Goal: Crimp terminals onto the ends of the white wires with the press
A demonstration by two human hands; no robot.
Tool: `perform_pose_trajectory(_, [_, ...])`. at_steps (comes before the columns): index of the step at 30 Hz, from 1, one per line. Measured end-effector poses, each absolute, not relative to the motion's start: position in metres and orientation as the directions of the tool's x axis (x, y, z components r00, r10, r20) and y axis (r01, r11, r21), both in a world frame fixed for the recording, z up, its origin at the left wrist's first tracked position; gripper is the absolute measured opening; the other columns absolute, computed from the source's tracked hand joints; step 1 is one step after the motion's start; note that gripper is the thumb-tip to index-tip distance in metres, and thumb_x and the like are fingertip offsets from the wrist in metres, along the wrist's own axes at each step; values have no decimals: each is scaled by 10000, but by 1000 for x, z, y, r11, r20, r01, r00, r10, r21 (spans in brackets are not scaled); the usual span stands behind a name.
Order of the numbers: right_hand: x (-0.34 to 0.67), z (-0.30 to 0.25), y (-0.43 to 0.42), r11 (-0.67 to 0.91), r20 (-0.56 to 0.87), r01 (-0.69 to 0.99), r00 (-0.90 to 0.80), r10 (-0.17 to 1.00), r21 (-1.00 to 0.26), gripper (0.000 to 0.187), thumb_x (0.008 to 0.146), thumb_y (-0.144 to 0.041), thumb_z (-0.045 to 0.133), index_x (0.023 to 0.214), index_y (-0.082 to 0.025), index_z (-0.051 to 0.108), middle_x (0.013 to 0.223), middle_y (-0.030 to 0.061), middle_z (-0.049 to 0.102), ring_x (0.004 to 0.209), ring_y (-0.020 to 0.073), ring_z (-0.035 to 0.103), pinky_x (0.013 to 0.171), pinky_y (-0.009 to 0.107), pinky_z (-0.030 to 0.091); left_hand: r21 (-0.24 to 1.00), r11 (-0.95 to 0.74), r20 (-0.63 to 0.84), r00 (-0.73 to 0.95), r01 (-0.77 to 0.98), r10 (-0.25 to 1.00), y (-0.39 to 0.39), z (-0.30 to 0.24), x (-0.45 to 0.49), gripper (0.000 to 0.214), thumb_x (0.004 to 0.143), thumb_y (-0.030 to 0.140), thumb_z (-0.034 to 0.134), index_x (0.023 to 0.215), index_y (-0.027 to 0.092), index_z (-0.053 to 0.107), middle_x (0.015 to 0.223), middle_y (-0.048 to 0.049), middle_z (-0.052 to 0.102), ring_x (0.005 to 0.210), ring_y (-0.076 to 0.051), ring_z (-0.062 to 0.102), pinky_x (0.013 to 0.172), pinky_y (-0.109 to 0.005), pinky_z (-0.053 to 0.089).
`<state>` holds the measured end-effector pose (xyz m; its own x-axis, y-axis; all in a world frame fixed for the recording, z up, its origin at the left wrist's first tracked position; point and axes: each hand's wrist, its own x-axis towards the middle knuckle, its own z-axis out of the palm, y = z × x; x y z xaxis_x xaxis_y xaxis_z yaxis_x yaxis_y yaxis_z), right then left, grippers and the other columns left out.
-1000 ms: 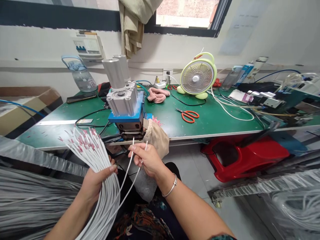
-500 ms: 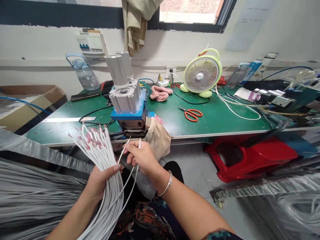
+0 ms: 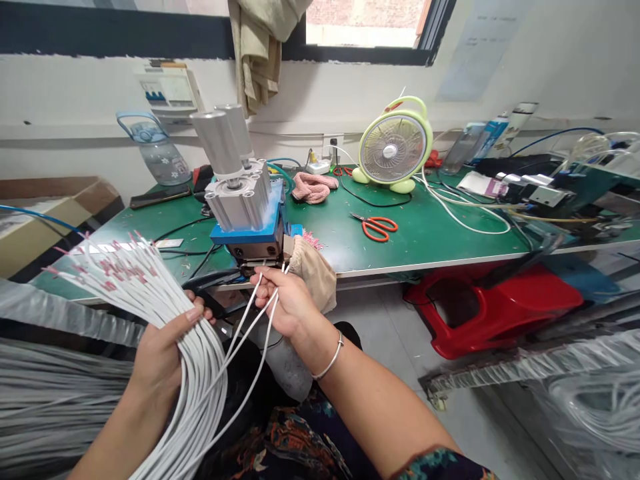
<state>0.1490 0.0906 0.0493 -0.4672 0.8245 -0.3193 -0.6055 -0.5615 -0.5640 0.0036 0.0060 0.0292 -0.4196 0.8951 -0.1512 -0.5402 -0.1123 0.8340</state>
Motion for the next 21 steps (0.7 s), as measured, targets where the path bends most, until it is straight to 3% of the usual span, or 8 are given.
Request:
perform_pose_trajectory(6, [159,37,84,-463,-173,-552,-496,851,-693,158,670,-237,689,754,-134,605,602,-14,573,376,19,365,337,145,291,827,5,-298,-431,-563,852,3,18,3,333,494,165,756,798,159,622,616,21,653,546,-149,621,554,-252,495])
perform_pose_trajectory(10, [168,29,79,-436,-141,-471,-538,831,-767,170,713,-294,664,777,-144,618,646,-2,591,361,13,343,316,144,252,877,29,-241,-388,-479,889,-2,4,8,308,483,177,765,755,145,624,601,1,651,537,-159,604,549,-265,475])
perform_pose_trajectory(14, [171,28,77,-414,-124,-459,-540,833,-786,168,699,-287,671,742,-127,643,718,29,617,491,50,488,453,171,421,953,33,-155,-389,-302,908,-7,-3,18,230,489,221,764,641,131,616,544,-14,624,507,-163,564,542,-282,446])
perform_pose_trajectory(16, [169,28,74,-417,-124,-418,-570,812,-808,194,678,-286,686,781,-125,655,783,49,631,572,79,541,522,197,458,974,22,-113,-398,-226,910,-7,-3,24,251,474,217,769,673,139,637,602,-19,646,555,-178,575,583,-297,451])
perform_pose_trajectory(19, [162,30,69,-375,-137,-288,-604,785,-881,203,672,-317,695,766,-140,661,628,16,599,465,64,482,436,181,387,988,12,-70,-387,-152,919,-7,-2,29,395,434,195,777,811,153,668,778,-46,684,727,-234,609,691,-333,460])
perform_pose_trajectory(21, [158,30,68,-334,-137,-254,-573,808,-907,207,672,-340,693,671,-138,646,517,-13,535,374,39,389,370,175,307,989,28,-79,-369,-142,926,-7,-1,27,381,439,194,775,799,146,660,769,-52,677,734,-244,609,694,-348,464])
